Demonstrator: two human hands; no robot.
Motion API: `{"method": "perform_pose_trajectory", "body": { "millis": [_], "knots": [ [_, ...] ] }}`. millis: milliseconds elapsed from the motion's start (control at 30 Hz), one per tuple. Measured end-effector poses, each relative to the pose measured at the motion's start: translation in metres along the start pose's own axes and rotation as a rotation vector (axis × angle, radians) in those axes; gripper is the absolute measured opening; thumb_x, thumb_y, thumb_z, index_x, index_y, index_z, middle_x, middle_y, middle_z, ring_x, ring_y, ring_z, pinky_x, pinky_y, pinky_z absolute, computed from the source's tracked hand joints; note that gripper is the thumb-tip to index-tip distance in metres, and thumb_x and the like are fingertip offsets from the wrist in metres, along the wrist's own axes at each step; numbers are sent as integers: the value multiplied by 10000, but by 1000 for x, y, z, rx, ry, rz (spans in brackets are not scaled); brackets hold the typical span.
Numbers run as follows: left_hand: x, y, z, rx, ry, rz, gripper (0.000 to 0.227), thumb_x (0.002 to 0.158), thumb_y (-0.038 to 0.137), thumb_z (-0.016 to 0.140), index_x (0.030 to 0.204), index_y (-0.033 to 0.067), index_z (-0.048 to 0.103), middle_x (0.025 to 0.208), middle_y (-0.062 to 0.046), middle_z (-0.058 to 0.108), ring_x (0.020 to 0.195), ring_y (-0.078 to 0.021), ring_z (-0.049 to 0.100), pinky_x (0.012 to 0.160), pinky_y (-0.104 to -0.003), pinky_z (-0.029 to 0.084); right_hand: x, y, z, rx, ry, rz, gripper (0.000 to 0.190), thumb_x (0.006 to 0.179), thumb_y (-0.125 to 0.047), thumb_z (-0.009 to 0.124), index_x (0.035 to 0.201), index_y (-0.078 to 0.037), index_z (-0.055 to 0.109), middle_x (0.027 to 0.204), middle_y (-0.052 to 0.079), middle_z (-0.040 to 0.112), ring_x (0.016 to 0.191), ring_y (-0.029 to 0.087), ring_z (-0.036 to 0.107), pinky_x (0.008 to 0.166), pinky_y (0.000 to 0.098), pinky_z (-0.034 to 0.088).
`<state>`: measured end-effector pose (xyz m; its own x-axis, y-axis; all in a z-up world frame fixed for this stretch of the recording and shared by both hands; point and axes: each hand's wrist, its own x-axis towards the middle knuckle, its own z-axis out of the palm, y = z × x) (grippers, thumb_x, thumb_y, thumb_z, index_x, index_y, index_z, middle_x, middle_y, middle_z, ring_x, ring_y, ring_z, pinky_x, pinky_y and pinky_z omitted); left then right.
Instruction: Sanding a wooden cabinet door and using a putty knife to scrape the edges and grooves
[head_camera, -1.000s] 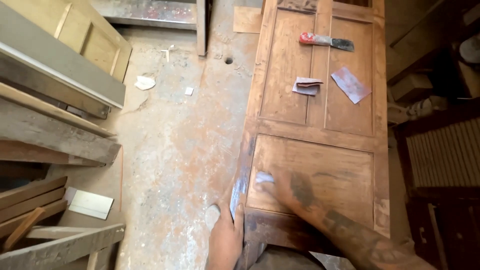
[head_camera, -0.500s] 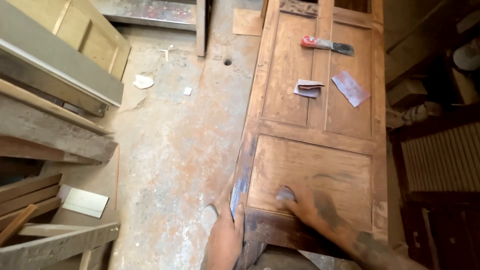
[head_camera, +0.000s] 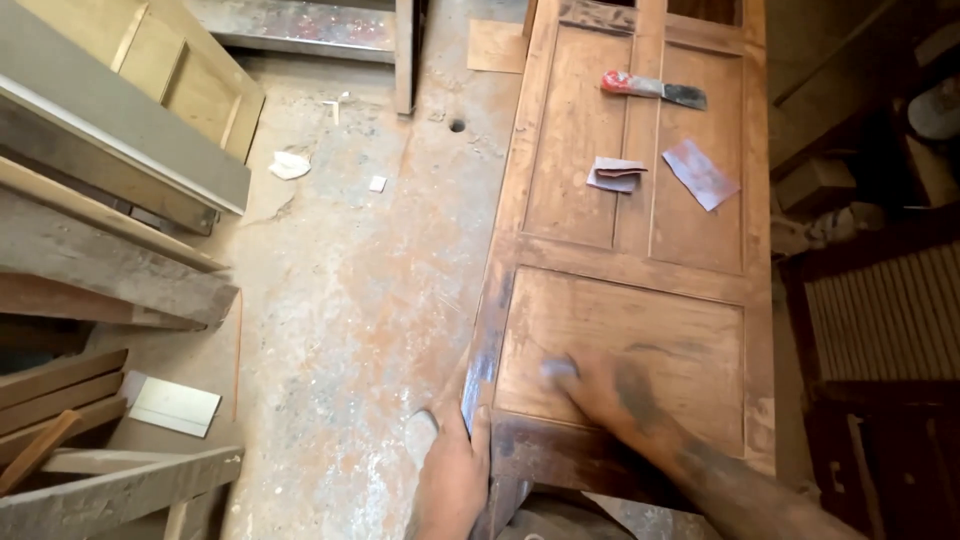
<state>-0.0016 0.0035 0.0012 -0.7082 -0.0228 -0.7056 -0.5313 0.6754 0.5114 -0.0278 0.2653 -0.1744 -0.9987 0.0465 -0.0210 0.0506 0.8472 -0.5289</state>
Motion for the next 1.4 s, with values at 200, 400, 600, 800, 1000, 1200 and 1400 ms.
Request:
{"method": "perform_pose_trajectory", "body": {
  "millis": [200,400,600,800,1000,1200,1400],
  "knots": [
    [9,-13,11,-18,24,56,536,1010,561,360,1431,230,369,1281,-241,663,1138,-536,607,939,-599,458,22,-58,-55,-43,-145,109,331,773,-524,740,859,-215,660,824,39,730,772,251,682,678,430,456],
    [0,-4,0,28,14,24,623,1003,552,337,1583,345,245,1258,-235,661,1133,-515,612,964,-599,444,3,-16,-13,191,-166,98,329,598,-305,842,914,-231,788,847,-23,781,794,168,684,734,345,484],
    [-2,-3,2,-22,6,33,578,994,567,336,1510,309,362,1350,-162,646,1163,-513,598,957,-584,459,11,-3,-4,-36,-196,134,295,807,-424,792,908,-184,653,850,52,735,781,236,682,687,393,467],
    [-3,0,-5,16,4,20,581,1009,585,301,1475,261,422,1274,-210,664,1166,-468,615,962,-575,472,9,12,15,68,-33,30,434,618,-277,816,1043,-207,761,983,55,772,926,278,675,843,405,470],
    [7,-9,5,2,-37,-4,634,988,613,298,1523,274,306,1269,-229,674,1165,-501,604,978,-554,449,9,-9,-22,18,-345,152,541,772,-556,762,1157,-189,666,1131,57,734,1010,254,681,893,394,487],
    [7,-5,4,22,8,46,622,1003,579,327,1539,267,359,1274,-223,662,1172,-472,612,978,-574,463,-27,49,-47,-199,-275,244,431,628,-511,921,774,-228,631,827,-28,691,785,183,641,727,333,455],
    [-1,-1,-3,-9,-28,71,534,1007,550,294,1461,274,345,1365,-177,637,1162,-514,610,958,-585,457,21,20,40,-60,-197,122,506,621,-617,781,860,-197,631,842,35,694,733,221,625,627,435,443]
  ]
}}
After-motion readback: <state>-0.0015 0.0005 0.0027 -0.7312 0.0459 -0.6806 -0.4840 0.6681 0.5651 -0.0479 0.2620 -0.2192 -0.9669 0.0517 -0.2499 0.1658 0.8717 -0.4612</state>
